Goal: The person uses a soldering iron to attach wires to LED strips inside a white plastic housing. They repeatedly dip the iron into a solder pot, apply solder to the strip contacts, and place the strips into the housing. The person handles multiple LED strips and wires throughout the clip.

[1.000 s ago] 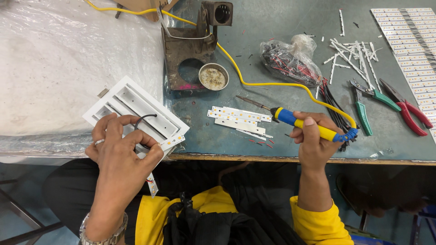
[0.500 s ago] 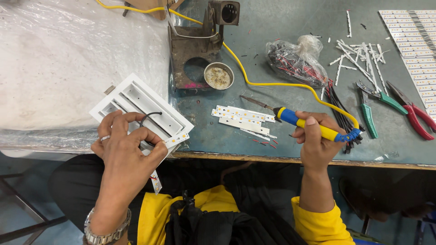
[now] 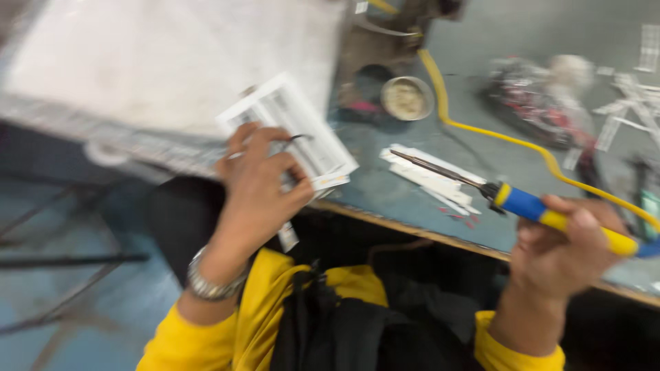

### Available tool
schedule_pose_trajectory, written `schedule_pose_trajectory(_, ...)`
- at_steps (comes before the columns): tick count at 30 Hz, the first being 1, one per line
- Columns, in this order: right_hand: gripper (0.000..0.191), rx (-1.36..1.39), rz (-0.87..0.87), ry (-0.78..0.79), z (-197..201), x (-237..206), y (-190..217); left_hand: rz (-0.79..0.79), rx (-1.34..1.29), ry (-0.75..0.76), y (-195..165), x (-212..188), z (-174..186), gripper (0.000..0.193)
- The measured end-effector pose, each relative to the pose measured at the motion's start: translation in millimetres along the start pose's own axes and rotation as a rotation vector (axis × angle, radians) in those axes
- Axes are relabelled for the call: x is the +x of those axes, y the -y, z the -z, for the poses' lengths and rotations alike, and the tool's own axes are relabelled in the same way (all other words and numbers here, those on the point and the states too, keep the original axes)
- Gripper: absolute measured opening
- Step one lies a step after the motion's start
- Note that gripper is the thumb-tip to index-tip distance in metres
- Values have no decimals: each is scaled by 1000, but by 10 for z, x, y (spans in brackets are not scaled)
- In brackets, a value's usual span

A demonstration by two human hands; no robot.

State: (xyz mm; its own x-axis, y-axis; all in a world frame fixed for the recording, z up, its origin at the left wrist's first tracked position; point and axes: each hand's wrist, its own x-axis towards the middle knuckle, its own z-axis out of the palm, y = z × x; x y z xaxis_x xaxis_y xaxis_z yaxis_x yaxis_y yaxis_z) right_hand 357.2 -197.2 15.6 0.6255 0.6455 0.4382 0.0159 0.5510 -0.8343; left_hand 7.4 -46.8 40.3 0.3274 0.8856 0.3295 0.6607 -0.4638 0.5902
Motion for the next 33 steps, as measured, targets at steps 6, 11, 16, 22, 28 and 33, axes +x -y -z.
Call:
schedule_pose_trajectory(6,21,-36,-6,125,-292,-213,7,5,5,8,-6,55,-7,14)
schedule_pose_trajectory(11,21,-117,-61,293,-564,-239,93,-1,9,18,-10,44,-23,13)
schedule_pose_trajectory(16,25,-251,-83,417,-725,-194,188,16,26,52,-4,47,-29,12)
schedule_pose_trajectory(22,28,-304,-27,474,-796,-174,230,31,33,71,-20,47,-17,12)
schedule_pose_trajectory(28,28,-326,-31,499,-837,-162,273,15,22,56,-11,45,-25,12)
schedule_pose_trajectory(33,26,-352,-23,508,-915,-131,314,23,19,47,-1,53,-21,10)
